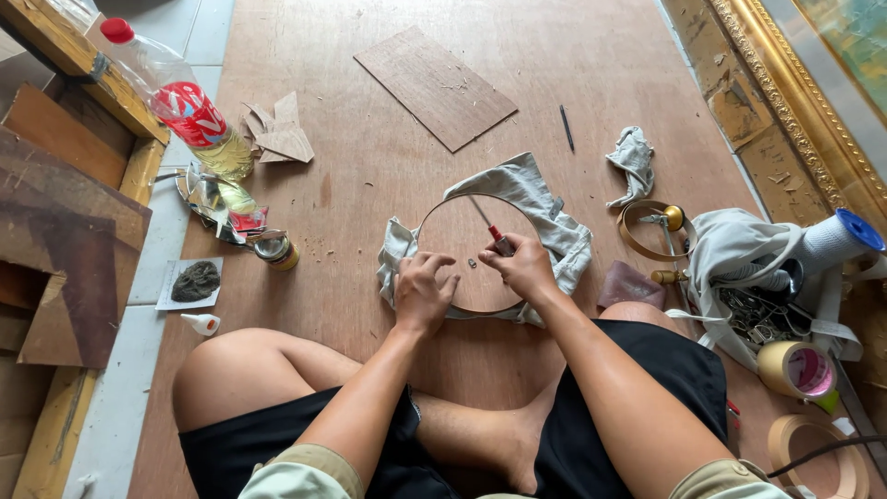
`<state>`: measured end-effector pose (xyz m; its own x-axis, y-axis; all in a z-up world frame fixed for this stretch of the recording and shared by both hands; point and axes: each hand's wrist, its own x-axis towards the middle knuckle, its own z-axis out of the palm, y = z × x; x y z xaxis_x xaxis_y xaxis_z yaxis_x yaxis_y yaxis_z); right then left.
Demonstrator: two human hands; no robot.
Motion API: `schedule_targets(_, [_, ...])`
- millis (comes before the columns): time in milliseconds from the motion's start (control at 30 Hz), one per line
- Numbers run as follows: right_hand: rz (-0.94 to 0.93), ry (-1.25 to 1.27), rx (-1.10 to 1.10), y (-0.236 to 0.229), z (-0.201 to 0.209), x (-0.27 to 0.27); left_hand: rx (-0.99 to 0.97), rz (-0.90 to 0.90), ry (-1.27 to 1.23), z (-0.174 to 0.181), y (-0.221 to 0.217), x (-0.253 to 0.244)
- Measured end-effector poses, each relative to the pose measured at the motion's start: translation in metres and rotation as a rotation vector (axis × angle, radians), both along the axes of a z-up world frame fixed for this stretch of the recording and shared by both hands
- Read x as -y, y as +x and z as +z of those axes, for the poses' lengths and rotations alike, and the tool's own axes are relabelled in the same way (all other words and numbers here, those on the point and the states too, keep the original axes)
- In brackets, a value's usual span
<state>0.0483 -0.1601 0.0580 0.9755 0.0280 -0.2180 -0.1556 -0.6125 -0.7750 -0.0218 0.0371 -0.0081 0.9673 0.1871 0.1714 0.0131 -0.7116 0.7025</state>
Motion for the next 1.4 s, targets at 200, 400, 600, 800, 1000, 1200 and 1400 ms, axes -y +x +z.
schedule_targets(200, [-0.015,0.567,-0.269,-0.021,0.038,-0.008,0.262,-0.089,-0.392,0.039,-0.005,0.001])
schedule_targets(400, [0.052,0.592,-0.271,-0.024,0.036,-0.019,0.213,-0.030,-0.513,0.043,-0.007,0.004])
schedule_targets(600, [0.105,-0.159,0.122,0.018,-0.025,-0.008,-0.034,0.184,-0.760,0.052,0.001,-0.007])
schedule_targets(800, [0.230,-0.389,0.203,-0.007,-0.001,-0.017,0.049,0.231,-0.965,0.009,0.020,-0.022])
schedule_targets(1000, [0.250,-0.430,0.099,0.000,-0.005,-0.018,-0.117,0.212,-0.922,0.027,0.005,-0.010])
schedule_targets(1200, [-0.205,0.054,0.073,0.054,-0.042,0.042,-0.131,0.249,-0.999,0.016,0.008,-0.009])
schedule_targets(1400, [-0.644,0.726,-0.093,0.060,-0.023,0.120,-0.127,0.306,-1.270,0.012,0.013,-0.012])
